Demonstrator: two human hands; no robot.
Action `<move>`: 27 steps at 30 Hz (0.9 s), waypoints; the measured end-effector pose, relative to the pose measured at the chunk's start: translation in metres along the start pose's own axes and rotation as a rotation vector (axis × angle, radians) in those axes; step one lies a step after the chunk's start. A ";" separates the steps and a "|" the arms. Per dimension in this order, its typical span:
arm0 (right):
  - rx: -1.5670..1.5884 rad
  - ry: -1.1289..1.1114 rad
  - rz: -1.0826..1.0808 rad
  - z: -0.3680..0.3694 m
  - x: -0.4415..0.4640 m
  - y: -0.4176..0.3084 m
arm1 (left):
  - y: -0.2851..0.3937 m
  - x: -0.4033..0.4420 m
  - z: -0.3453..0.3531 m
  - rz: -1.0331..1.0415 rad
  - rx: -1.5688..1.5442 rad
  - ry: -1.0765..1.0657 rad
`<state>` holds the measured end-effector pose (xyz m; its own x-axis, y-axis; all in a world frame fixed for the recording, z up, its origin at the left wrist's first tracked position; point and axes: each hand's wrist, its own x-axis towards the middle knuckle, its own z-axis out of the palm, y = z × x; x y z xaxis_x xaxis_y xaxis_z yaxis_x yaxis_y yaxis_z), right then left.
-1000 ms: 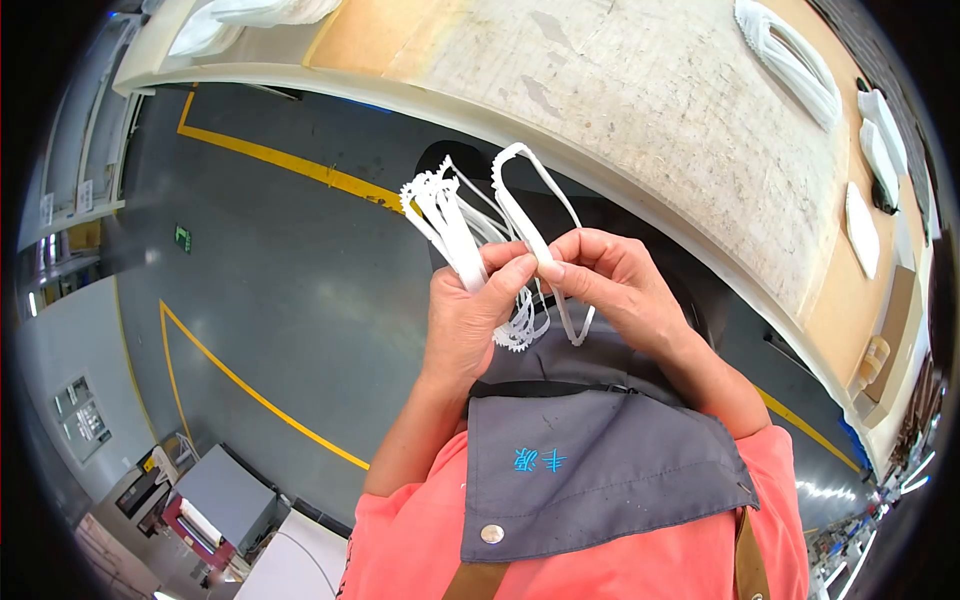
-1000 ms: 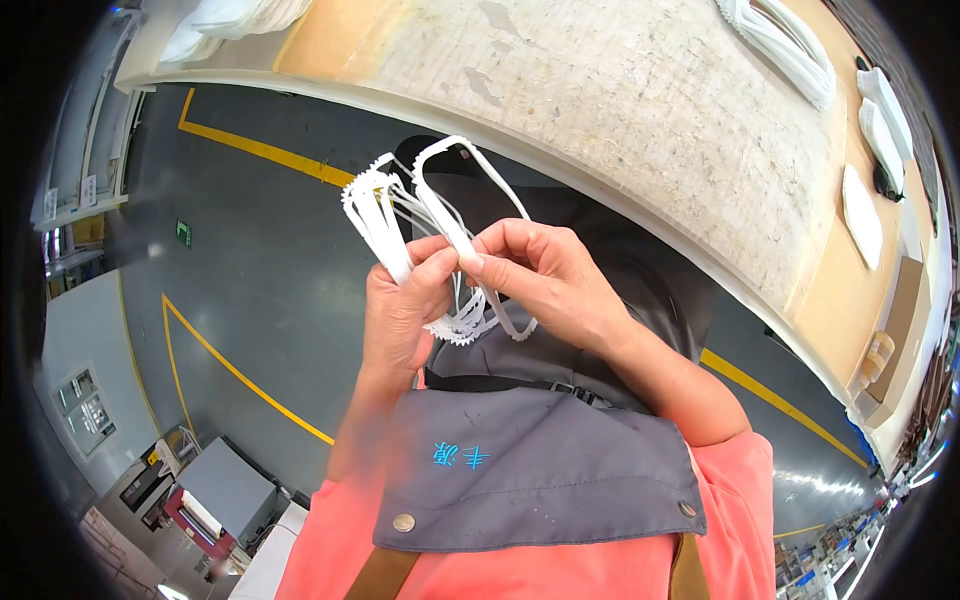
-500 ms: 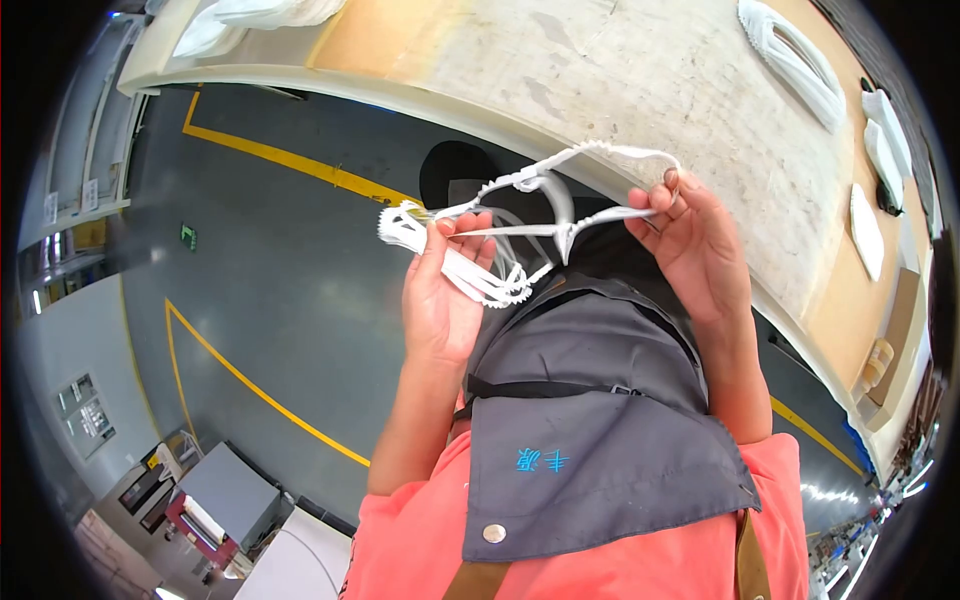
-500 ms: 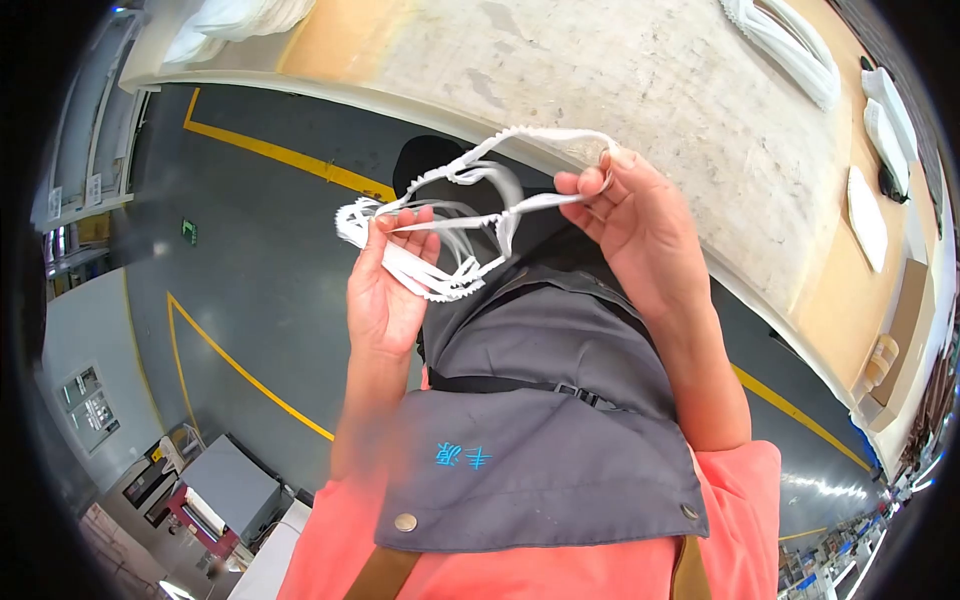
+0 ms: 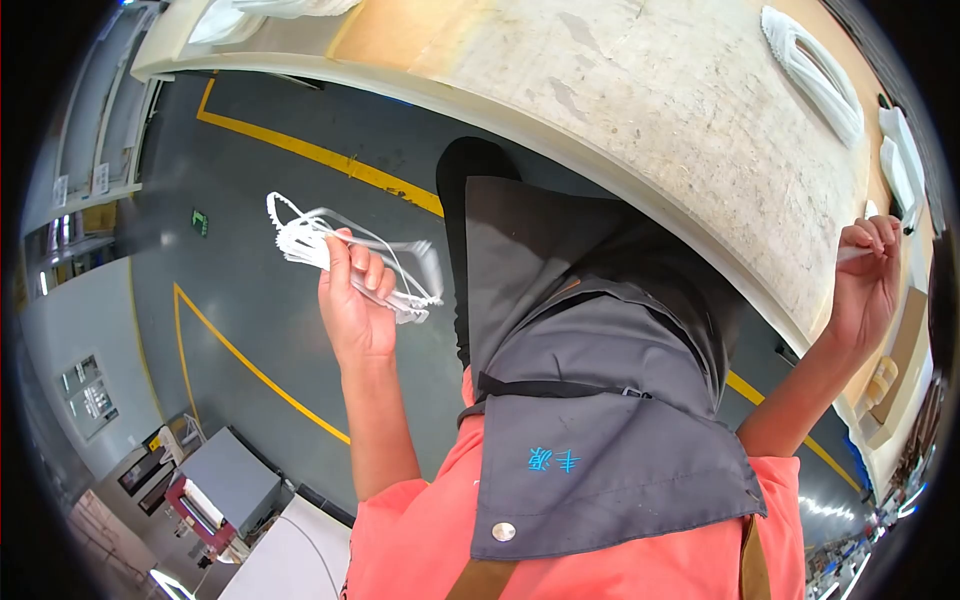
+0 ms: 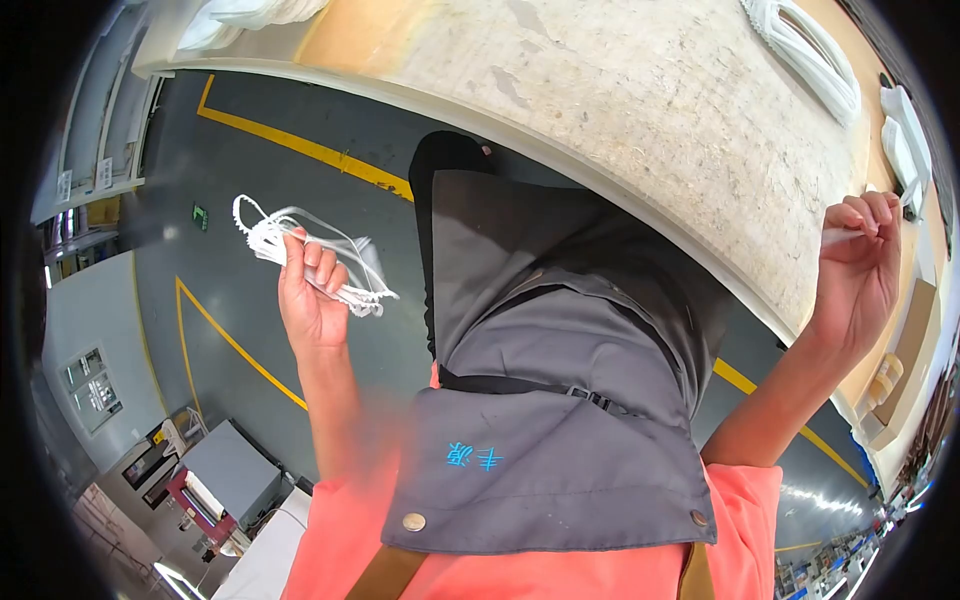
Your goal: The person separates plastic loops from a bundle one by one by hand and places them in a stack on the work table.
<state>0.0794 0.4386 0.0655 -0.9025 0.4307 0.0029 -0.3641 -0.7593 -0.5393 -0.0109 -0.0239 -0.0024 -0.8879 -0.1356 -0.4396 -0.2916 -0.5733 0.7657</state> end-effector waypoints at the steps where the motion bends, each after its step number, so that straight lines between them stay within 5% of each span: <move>1: -0.112 0.009 0.008 0.007 -0.003 0.007 | 0.001 -0.002 0.007 0.017 0.051 0.065; 7: -0.706 -0.056 -0.037 0.049 -0.033 0.093 | -0.011 -0.010 0.021 0.124 0.334 0.007; 9: -0.795 -0.002 0.122 0.067 -0.041 0.116 | -0.015 -0.012 0.026 0.181 0.459 -0.022; 12: -0.698 -0.065 0.455 0.066 -0.044 0.139 | -0.019 -0.016 0.031 0.241 0.644 -0.014; 17: -0.686 -0.086 0.519 0.059 -0.044 0.148 | -0.013 -0.020 0.028 0.260 0.731 0.037; 21: -0.653 -0.108 0.570 0.058 -0.046 0.160 | -0.013 -0.016 0.023 -0.128 0.058 -0.103; 27: -0.622 -0.175 0.757 0.052 -0.053 0.182 | -0.049 -0.044 0.059 -0.469 0.121 -0.327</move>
<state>0.0491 0.2523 0.0116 -0.8863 -0.1776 -0.4276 0.4623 -0.3917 -0.7955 0.0218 0.0582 0.0076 -0.7124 0.3776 -0.5915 -0.7013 -0.4130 0.5810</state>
